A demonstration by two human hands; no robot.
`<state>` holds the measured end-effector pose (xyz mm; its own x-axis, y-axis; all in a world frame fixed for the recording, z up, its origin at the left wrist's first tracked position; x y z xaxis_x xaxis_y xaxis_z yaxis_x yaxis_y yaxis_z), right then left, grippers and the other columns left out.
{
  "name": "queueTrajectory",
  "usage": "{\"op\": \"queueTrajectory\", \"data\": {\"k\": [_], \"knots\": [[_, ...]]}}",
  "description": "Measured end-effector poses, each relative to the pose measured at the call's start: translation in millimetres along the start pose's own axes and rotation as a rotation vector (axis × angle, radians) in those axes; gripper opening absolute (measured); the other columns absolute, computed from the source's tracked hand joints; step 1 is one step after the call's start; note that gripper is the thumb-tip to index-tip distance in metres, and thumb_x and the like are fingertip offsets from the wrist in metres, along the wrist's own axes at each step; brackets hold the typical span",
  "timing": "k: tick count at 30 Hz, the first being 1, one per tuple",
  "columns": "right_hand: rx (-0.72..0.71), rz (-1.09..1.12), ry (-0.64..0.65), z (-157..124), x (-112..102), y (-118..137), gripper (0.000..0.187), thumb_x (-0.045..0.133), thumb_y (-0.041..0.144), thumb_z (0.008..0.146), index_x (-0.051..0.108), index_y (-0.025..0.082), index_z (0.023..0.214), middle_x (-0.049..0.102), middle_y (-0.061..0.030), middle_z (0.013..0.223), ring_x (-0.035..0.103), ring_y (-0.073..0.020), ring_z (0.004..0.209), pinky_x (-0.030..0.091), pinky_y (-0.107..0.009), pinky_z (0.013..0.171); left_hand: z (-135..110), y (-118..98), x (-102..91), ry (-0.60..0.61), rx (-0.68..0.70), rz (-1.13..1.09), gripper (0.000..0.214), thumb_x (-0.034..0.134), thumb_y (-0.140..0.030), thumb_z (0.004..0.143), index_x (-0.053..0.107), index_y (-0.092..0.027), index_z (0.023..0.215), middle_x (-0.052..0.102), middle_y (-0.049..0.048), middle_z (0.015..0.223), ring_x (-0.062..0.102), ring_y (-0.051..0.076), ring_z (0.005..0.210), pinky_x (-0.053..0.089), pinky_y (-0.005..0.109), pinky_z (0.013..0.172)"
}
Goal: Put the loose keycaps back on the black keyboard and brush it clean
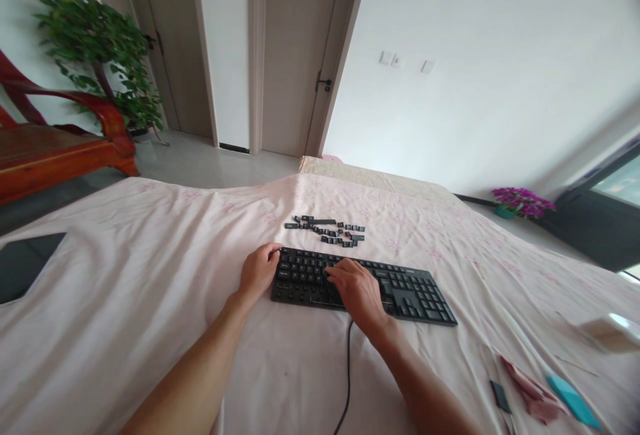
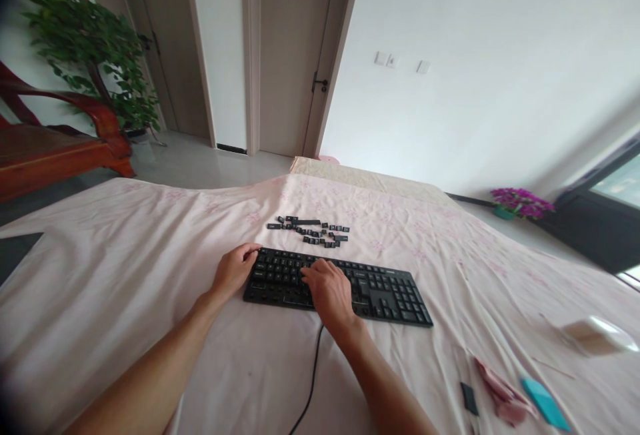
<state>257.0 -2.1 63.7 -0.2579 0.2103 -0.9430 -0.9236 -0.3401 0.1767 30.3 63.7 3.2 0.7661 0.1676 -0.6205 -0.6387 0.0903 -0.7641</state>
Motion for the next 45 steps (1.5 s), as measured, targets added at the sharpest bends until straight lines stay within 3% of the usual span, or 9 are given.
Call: {"op": "queueTrajectory", "data": {"k": [7,13,29,45], "knots": [[-0.075,-0.196,-0.006,-5,8,7,0.015,0.053,0.029,0.091,0.068,0.029,0.090,0.061,-0.0007,0.086,0.050,-0.0154,0.080,0.028,-0.029,0.069,1,2,1.3,-0.004,0.006,0.005,0.029,0.046,-0.029,0.084,0.067,-0.026,0.104,0.070,0.0011,0.107,0.062,0.018,0.099,0.045,0.026,0.085],[-0.138,-0.269,-0.062,-12,12,10,0.016,0.051,0.026,0.092,0.065,0.027,0.099,0.060,-0.0008,0.082,0.047,-0.0151,0.077,0.024,-0.032,0.068,2,3,2.2,0.003,0.007,0.031,0.029,0.046,-0.028,0.084,0.066,-0.026,0.105,0.069,-0.0001,0.108,0.062,0.016,0.099,0.045,0.024,0.084],[-0.126,-0.232,-0.105,-18,16,2,0.013,0.053,0.026,0.091,0.065,0.026,0.097,0.059,0.0001,0.081,0.048,-0.0131,0.074,0.024,-0.030,0.068,-1,-2,-0.6,0.003,-0.001,0.047,0.029,0.045,-0.028,0.085,0.066,-0.027,0.104,0.069,-0.0008,0.108,0.062,0.016,0.099,0.045,0.024,0.084],[-0.233,-0.346,-0.057,-14,18,11,0.016,0.051,0.018,0.090,0.062,0.023,0.101,0.058,-0.0016,0.081,0.047,-0.0151,0.073,0.024,-0.033,0.068,-2,-4,-1.5,0.002,0.009,0.057,0.030,0.045,-0.027,0.084,0.066,-0.026,0.105,0.070,-0.0002,0.108,0.062,0.016,0.099,0.045,0.024,0.084]]}}
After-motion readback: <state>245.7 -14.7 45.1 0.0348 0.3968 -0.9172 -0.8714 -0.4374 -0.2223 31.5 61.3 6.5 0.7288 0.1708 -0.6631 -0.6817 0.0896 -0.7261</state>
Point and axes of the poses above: each hand's wrist, its own z-axis towards the middle knuckle, its own x-axis out of the palm, y = z × x, the point moved 4 cm from there along z, towards the middle knuckle
